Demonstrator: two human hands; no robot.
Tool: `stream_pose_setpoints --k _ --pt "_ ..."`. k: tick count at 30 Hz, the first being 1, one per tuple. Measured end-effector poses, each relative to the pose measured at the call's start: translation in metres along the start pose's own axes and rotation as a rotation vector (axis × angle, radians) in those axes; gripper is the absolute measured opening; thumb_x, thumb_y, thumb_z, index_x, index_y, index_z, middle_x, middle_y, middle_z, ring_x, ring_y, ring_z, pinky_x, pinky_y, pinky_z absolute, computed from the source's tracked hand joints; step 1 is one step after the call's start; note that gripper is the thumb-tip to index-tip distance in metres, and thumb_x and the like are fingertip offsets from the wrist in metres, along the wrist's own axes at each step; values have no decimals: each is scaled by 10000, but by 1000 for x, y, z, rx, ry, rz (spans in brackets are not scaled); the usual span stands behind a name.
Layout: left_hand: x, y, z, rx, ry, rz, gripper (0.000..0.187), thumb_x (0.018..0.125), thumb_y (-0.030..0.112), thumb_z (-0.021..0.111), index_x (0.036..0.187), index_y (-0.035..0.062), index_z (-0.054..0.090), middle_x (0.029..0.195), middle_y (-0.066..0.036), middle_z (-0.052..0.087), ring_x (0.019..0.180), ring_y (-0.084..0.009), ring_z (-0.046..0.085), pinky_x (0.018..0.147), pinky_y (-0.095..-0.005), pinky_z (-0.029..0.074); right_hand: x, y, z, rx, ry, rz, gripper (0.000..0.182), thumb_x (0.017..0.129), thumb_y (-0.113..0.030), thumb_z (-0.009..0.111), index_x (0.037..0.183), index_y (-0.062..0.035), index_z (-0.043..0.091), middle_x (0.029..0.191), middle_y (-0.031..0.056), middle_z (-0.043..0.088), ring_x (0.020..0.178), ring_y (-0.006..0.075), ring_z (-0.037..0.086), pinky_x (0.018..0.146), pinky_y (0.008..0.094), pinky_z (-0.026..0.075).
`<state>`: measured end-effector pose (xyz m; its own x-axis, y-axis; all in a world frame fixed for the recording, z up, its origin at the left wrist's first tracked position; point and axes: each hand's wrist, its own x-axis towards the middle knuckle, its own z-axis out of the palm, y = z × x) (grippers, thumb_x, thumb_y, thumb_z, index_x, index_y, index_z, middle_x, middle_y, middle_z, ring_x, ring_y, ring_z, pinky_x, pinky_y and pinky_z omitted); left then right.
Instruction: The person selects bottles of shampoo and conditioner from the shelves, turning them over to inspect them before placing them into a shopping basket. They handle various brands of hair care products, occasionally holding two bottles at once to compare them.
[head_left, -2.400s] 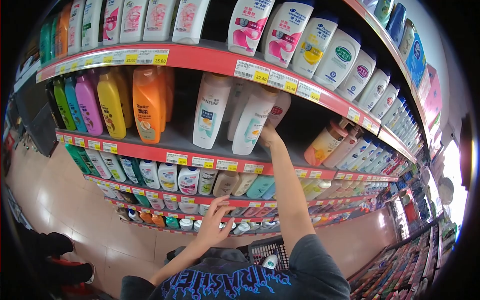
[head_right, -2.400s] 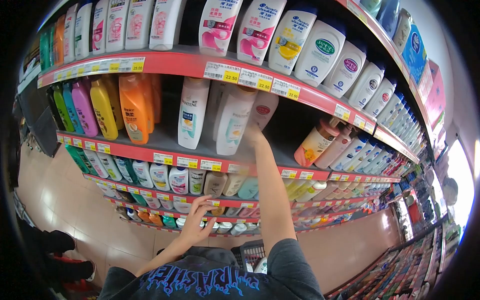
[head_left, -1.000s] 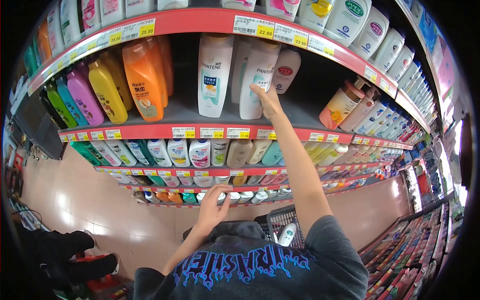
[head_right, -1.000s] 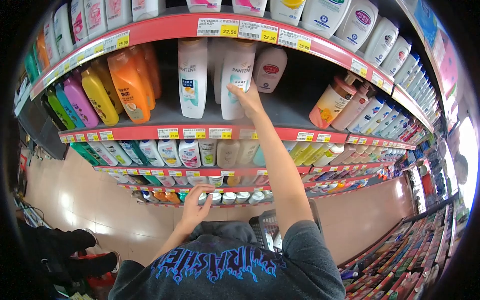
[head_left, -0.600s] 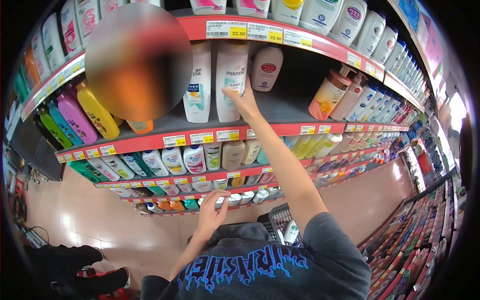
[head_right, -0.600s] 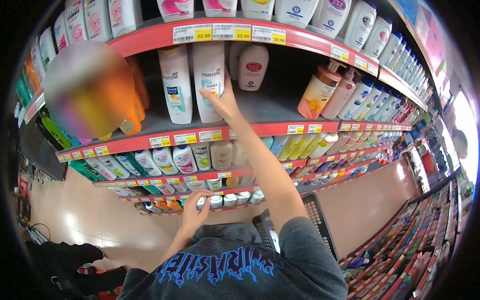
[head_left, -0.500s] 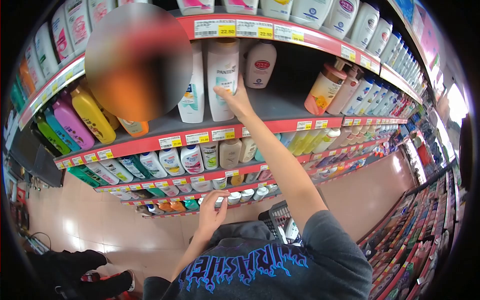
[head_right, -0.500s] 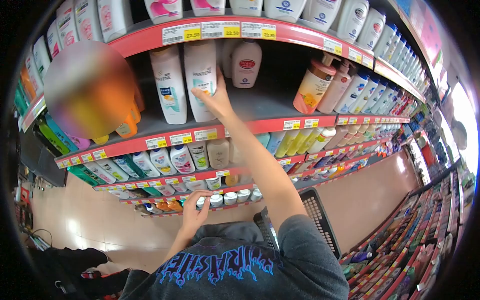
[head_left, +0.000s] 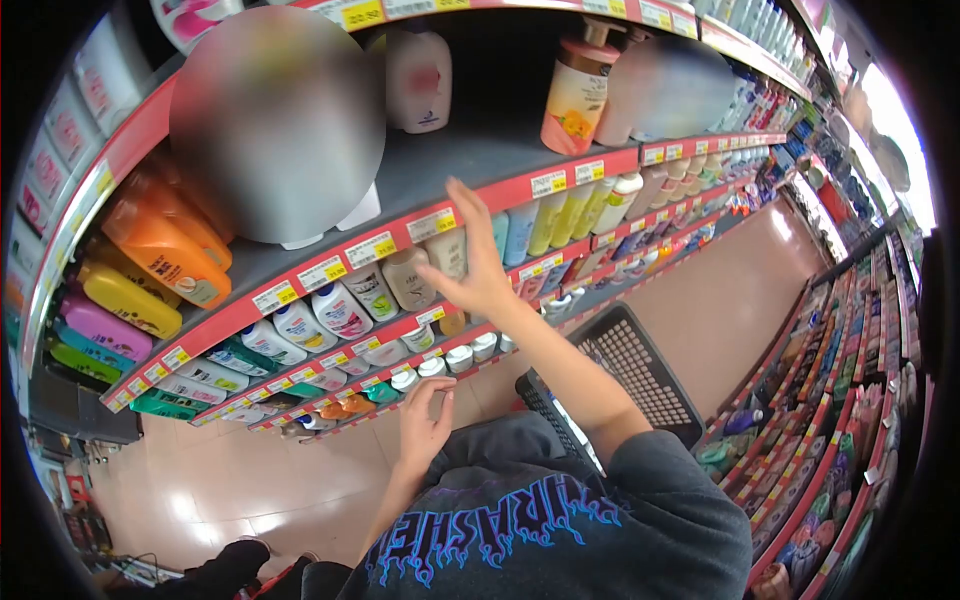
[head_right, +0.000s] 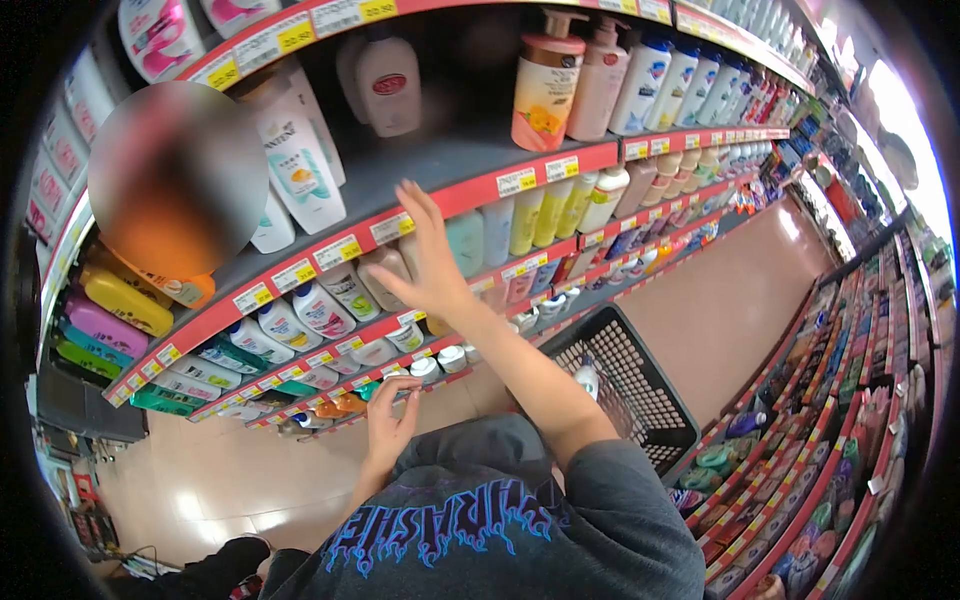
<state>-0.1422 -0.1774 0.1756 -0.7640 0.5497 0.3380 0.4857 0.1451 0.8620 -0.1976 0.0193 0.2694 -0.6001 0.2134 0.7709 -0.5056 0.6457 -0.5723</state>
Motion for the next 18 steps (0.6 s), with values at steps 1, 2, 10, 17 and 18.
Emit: stream_pose_setpoints --k 1,2,10,17,18 --pt "-2 0 3 -3 -22 -13 130 769 15 565 898 7 578 880 -110 610 814 -240 603 756 -315 447 -29 5 -9 -12 2 38 767 693 -152 696 1328 -22 286 1356 197 283 1270 343 276 1029 421 248" --pt "-3 0 5 -6 -48 -27 139 769 17 567 907 8 576 883 -109 607 814 -234 605 758 -314 446 -62 12 -18 -48 -16 121 727 700 -127 682 1316 -29 308 1342 197 300 1259 347 292 1021 415 262" --pt "-15 -13 36 102 -354 -103 251 757 31 586 1003 8 542 971 -112 579 840 -211 605 779 -318 439 -342 9 -119 -468 -178 832 462 683 -45 629 1121 -48 482 1217 210 420 1121 395 431 926 405 385" --pt "-10 -34 88 186 -722 -114 310 770 96 597 1063 33 520 1042 -117 543 897 -240 584 791 -343 447 -500 -19 -159 -654 156 1473 375 697 -87 630 1053 -24 531 1086 203 491 1027 357 492 872 382 414" --pt "-8 -36 96 232 -793 -98 320 774 110 595 1074 34 515 1047 -122 542 913 -250 577 797 -348 445 -514 -19 -161 -648 176 1559 370 700 -94 631 1050 -16 536 1089 203 490 1019 356 497 870 380 415"
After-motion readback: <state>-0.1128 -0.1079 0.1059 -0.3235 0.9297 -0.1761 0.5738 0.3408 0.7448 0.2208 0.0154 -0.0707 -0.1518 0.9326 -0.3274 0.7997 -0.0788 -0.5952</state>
